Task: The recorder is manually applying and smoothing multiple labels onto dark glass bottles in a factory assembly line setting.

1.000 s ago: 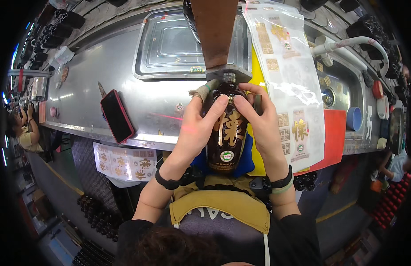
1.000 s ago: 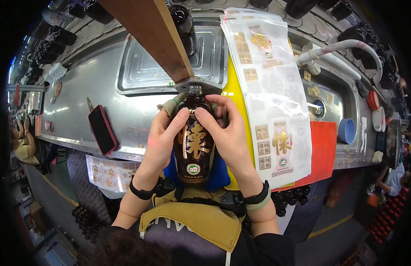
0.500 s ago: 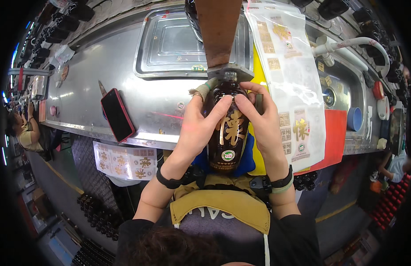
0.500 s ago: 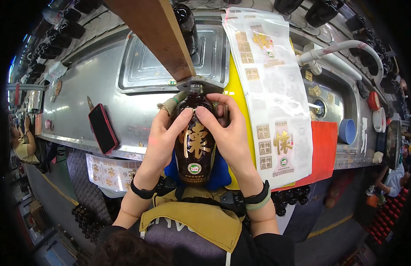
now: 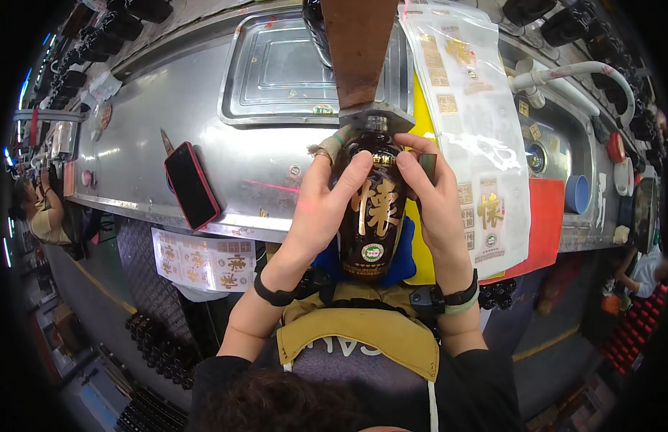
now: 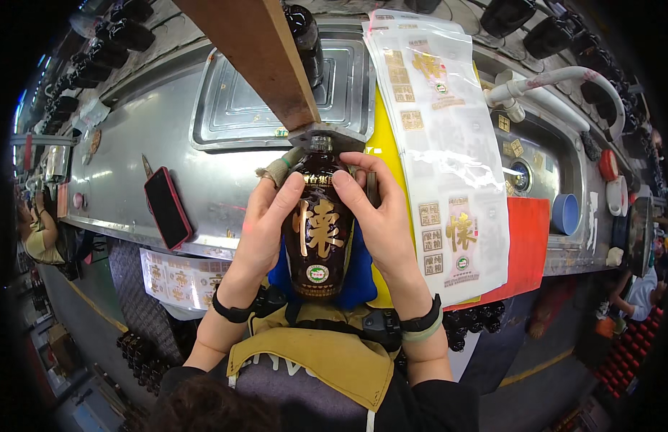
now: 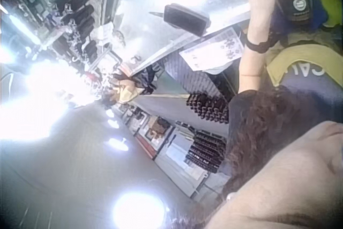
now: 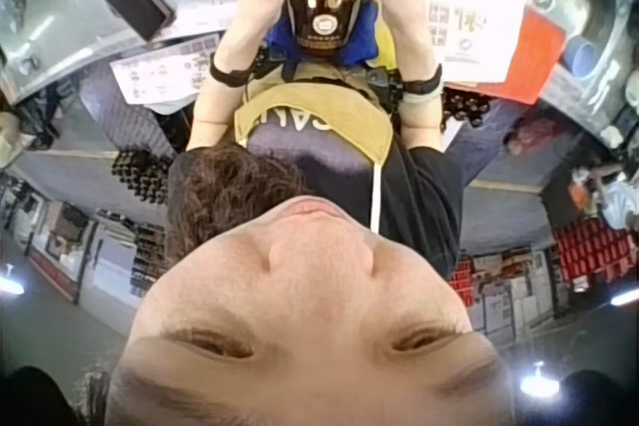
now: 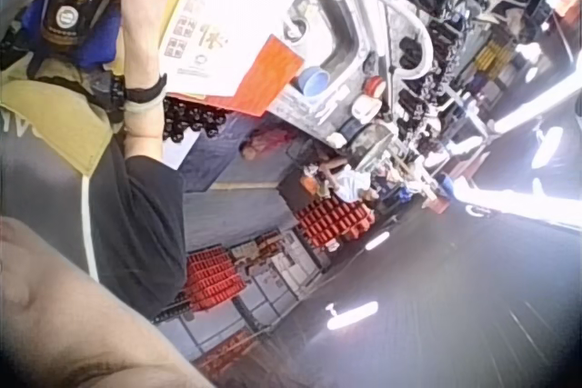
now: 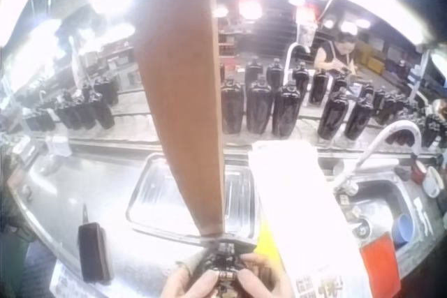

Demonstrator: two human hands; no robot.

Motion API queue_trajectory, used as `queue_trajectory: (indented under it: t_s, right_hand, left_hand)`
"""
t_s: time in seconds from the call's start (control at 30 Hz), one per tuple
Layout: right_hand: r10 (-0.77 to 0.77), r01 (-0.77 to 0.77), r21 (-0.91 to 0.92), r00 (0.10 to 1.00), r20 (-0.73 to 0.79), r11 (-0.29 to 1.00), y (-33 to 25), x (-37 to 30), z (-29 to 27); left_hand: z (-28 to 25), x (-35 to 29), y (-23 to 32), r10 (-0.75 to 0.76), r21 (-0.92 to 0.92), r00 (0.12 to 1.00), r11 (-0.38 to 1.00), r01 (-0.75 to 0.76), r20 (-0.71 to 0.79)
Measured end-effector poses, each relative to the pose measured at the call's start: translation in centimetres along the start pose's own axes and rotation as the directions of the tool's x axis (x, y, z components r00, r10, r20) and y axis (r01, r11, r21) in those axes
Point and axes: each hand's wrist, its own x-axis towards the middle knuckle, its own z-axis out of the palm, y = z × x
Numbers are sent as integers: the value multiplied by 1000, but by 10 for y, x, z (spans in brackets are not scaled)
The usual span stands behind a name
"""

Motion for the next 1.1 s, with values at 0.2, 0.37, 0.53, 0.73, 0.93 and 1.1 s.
queue_trajectory:
  t_s: [0.2,0.37,0.53,0.73,0.93,1.1]
  right_hand:
    - [-52,53,-33,998,28,998,5,2,0]
    - [-23,23,-18,999,29,1000,4,4,-1]
    - [-16,17,-49,1000,21,999,0,8,0]
    - [-63,67,-93,997,49,993,-5,13,1]
    - [-104,111,-114,992,66,987,-8,16,3]
    - [-118,138,-221,988,103,966,-11,22,3]
  left_hand:
    - [2,1,0,75,124,996,989,-81,51]
    - [4,4,-3,139,280,988,948,-153,70]
    - [6,3,-1,102,232,992,966,-117,76]
    - [3,4,0,81,143,993,985,-93,90]
    - [4,3,-1,82,150,992,984,-96,92]
    - [3,4,2,65,129,991,988,-80,115]
